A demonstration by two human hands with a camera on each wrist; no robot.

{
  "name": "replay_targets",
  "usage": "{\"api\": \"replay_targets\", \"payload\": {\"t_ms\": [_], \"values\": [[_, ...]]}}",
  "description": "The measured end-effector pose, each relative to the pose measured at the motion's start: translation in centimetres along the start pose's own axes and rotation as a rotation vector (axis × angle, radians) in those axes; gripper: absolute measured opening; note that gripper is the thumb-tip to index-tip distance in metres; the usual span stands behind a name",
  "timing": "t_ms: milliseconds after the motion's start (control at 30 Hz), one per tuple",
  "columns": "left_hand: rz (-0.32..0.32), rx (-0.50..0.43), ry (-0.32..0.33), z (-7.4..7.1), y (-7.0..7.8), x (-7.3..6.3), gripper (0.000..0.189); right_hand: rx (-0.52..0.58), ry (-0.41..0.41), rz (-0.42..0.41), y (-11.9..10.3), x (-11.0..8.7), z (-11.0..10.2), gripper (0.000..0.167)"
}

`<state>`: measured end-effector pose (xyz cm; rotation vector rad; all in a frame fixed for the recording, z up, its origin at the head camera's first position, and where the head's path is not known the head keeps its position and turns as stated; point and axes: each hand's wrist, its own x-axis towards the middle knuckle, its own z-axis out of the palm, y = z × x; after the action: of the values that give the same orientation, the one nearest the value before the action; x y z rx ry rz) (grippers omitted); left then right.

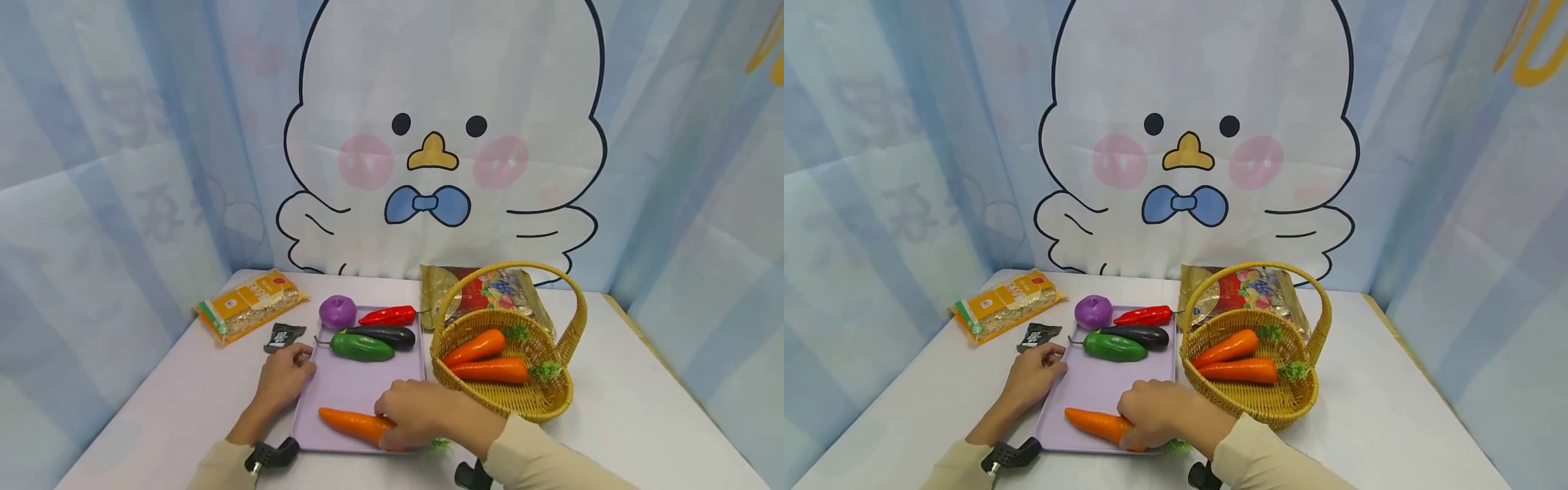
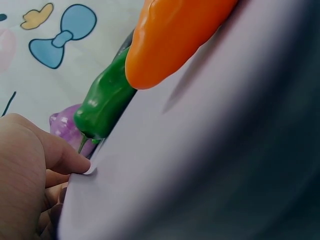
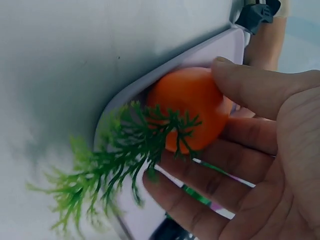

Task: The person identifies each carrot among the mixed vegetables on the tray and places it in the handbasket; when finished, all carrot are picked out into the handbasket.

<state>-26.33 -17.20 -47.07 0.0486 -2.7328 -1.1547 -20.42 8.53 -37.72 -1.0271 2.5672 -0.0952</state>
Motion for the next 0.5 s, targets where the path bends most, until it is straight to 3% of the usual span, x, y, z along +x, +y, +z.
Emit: {"api": "replay_targets", "payload": {"t_ms": [133, 500], "values": [[0.003, 0.0, 0.001, -0.04, -0.18, 0.0, 0.031, -0.045, 0.004, 0.005, -0.48, 0.33, 0.27, 0.019], [0.013, 0.011, 0.01, 0.1, -0.02, 0.15, 0.03, -0.06, -0.029, 0.045, -0.78, 0.76, 0.58, 0.024]]}}
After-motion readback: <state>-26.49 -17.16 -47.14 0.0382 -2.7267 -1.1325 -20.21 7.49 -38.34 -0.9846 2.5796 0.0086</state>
